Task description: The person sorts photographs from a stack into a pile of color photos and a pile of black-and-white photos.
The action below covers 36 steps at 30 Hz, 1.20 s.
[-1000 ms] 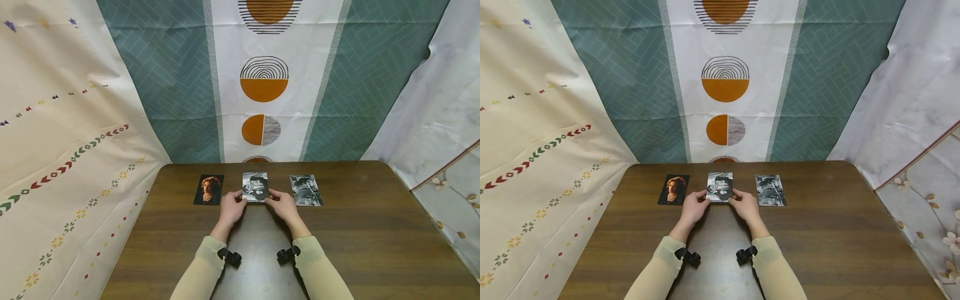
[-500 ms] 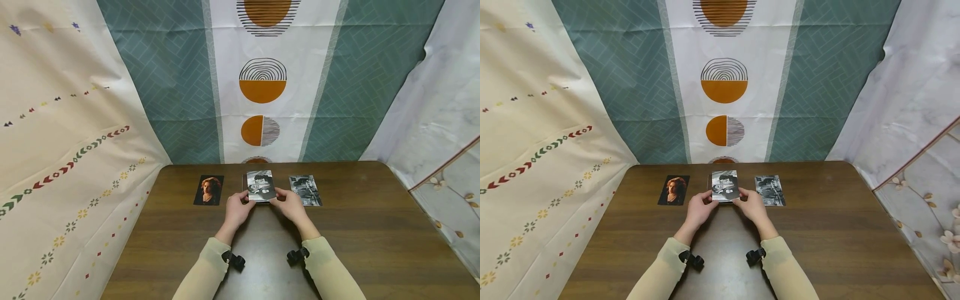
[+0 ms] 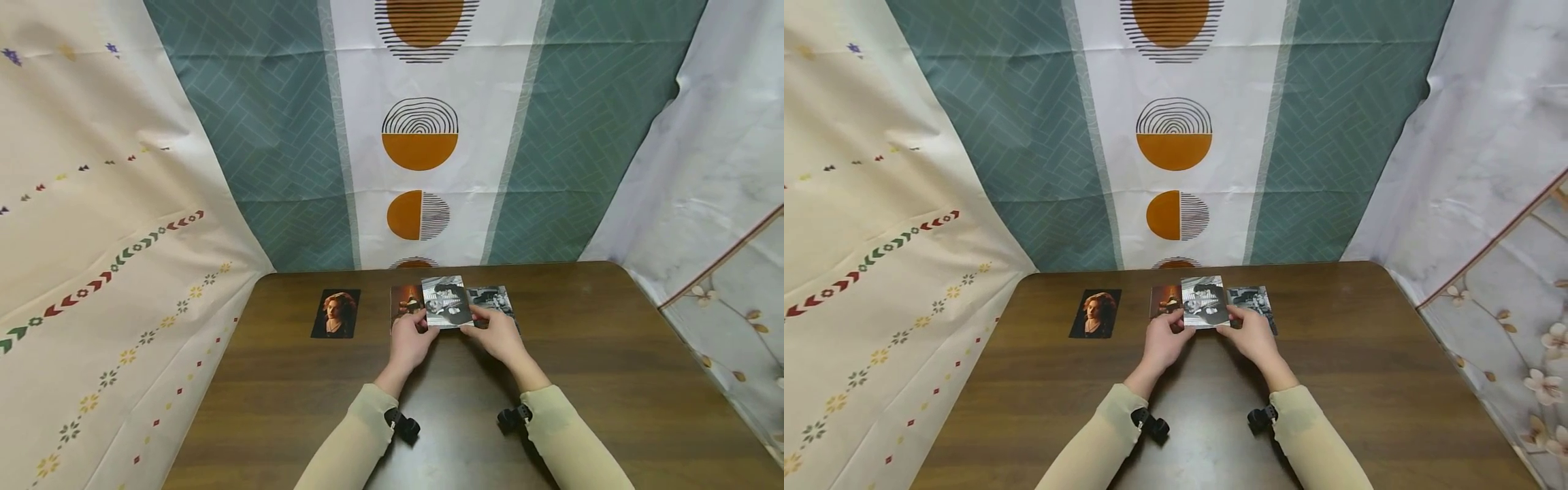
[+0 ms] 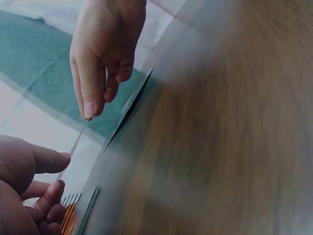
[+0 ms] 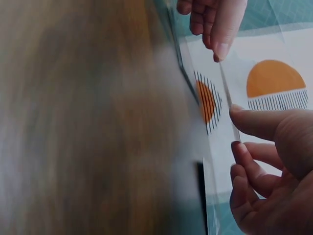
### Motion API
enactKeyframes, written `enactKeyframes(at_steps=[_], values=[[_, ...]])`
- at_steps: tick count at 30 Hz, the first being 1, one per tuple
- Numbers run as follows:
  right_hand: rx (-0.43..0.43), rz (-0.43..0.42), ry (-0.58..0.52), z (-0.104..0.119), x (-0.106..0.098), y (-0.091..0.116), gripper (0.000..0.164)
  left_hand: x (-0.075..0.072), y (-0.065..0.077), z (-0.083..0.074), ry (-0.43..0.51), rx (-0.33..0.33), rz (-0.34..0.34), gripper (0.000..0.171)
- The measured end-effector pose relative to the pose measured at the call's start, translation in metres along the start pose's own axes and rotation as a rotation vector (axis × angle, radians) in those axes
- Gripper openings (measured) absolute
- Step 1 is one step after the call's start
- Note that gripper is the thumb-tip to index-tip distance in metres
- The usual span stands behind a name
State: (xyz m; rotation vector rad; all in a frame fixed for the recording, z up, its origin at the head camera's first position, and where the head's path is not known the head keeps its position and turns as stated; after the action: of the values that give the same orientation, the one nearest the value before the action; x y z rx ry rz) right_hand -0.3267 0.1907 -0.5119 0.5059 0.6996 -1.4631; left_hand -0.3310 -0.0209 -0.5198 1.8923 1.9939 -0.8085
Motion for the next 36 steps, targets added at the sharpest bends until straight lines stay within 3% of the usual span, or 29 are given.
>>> enactKeyframes(at_steps=[11, 21, 28, 36], values=[[0.004, -0.026, 0.039, -0.032, -0.028, 0.01, 0.06, 0.038, 0.002, -0.03, -0.084, 0.049, 0.016, 0.046], [0.028, -0.027, 0.091, -0.059, -0.052, 0.018, 0.059, 0.07, 0.004, -0.052, -0.14, 0.044, 0.049, 0.044], [0.057, -0.017, 0.105, -0.071, -0.059, 0.02, 0.059, 0.087, 0.002, -0.06, -0.207, 0.064, 0.085, 0.023], [0.087, 0.012, 0.134, -0.082, -0.056, 0.019, 0.059, 0.095, 0.002, -0.058, -0.26, 0.04, 0.077, 0.028]])
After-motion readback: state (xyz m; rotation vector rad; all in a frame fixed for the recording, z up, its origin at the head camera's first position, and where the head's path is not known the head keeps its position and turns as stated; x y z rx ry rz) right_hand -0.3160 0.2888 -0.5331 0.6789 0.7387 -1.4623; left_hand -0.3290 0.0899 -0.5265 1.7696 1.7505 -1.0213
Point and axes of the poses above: each hand's wrist, its own y-axis away from the middle knuckle, its own x-axis out of the palm, z = x × y, the point moved 10 cm from there along -y, towards the middle knuckle, and after that the axes turned 1 degree about -y, right-handed, at the moved point
